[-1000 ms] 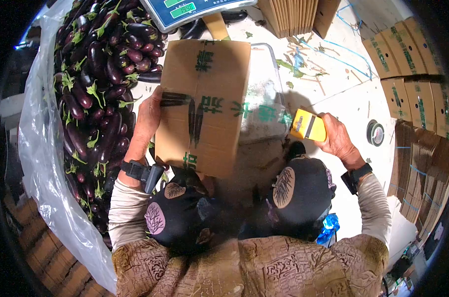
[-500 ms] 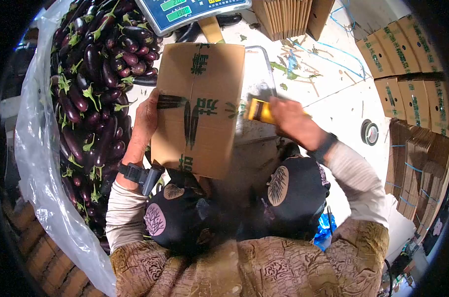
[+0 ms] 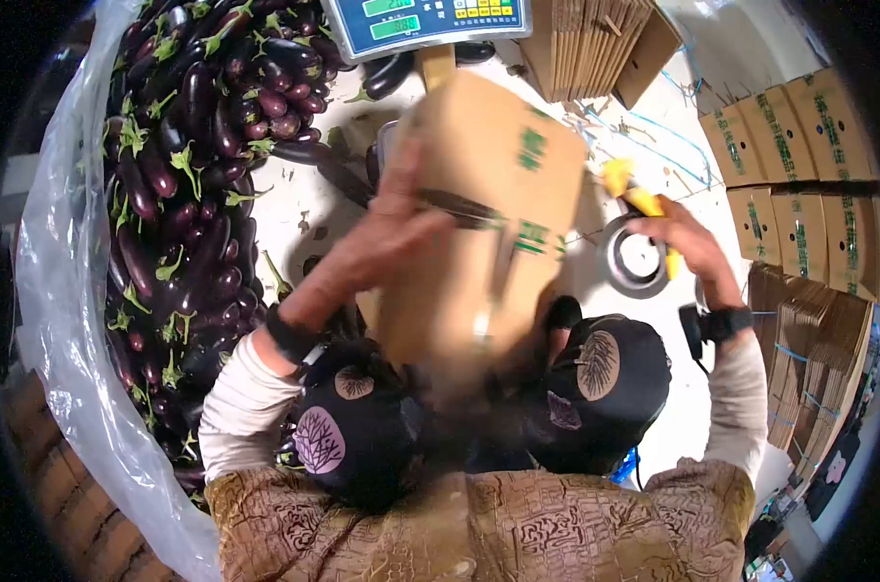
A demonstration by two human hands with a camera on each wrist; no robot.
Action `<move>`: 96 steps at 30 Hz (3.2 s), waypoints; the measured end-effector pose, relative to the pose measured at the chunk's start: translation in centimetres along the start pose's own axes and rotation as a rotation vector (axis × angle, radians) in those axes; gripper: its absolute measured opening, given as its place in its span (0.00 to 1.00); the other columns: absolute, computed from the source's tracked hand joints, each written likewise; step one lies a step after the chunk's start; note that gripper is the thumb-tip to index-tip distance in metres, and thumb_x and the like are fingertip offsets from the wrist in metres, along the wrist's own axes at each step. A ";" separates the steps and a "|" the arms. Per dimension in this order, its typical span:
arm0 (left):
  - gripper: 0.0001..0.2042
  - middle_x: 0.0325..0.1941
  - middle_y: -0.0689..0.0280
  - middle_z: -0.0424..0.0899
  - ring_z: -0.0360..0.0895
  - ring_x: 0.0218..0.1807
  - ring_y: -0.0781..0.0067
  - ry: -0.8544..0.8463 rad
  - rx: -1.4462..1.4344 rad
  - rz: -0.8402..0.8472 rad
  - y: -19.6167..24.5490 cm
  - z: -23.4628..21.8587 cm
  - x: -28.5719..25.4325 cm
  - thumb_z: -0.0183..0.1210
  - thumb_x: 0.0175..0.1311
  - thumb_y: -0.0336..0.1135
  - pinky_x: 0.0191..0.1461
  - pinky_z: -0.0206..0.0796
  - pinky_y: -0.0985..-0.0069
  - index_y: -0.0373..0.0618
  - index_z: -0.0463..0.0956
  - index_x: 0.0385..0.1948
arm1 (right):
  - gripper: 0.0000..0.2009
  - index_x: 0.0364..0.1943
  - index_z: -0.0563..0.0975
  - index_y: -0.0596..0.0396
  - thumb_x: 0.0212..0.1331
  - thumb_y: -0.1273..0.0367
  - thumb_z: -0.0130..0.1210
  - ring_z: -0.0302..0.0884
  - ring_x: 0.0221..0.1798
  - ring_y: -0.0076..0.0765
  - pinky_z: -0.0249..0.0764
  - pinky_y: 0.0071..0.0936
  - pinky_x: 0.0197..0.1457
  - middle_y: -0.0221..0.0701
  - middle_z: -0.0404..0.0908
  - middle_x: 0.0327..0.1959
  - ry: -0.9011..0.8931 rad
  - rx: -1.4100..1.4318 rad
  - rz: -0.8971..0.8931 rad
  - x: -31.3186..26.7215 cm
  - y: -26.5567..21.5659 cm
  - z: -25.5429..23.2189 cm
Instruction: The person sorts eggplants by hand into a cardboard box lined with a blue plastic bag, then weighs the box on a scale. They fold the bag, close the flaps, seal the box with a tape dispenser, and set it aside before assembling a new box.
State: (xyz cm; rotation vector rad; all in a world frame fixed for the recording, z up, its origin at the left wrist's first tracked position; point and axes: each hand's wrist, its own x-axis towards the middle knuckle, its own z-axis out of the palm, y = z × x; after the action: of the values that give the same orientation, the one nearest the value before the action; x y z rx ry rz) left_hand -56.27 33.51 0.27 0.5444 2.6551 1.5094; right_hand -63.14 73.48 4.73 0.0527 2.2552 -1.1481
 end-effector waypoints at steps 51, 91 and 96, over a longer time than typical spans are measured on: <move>0.27 0.52 0.59 0.73 0.70 0.53 0.69 0.334 -0.552 -0.600 -1.3 -3.6 -3.1 0.47 0.72 0.56 0.57 0.64 0.73 0.40 0.65 0.58 | 0.28 0.56 0.70 0.66 0.51 0.64 0.61 0.83 0.41 0.31 0.81 0.28 0.50 0.36 0.83 0.42 -0.148 0.723 -0.018 -5.3 -4.6 2.5; 0.14 0.36 0.69 0.82 0.76 0.35 0.84 0.033 -1.137 -0.468 7.5 -5.4 -2.7 0.56 0.70 0.44 0.41 0.68 0.84 0.42 0.81 0.41 | 0.29 0.46 0.72 0.56 0.41 0.64 0.75 0.80 0.42 0.42 0.75 0.35 0.49 0.38 0.79 0.36 -0.053 -0.469 -0.635 -5.7 -18.9 10.9; 0.12 0.29 0.72 0.81 0.74 0.30 0.85 0.223 -0.932 -0.266 6.3 -4.8 -3.3 0.56 0.70 0.42 0.35 0.66 0.84 0.42 0.81 0.35 | 0.29 0.48 0.72 0.57 0.42 0.64 0.74 0.81 0.42 0.53 0.76 0.38 0.47 0.45 0.80 0.36 -0.019 -0.567 -0.669 -6.3 -19.9 11.9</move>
State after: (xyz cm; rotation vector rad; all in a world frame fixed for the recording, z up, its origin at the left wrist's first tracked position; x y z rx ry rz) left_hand -52.41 31.42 7.62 -0.0476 1.6860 2.4920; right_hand -57.95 53.60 17.12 -0.9901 2.5694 -0.7374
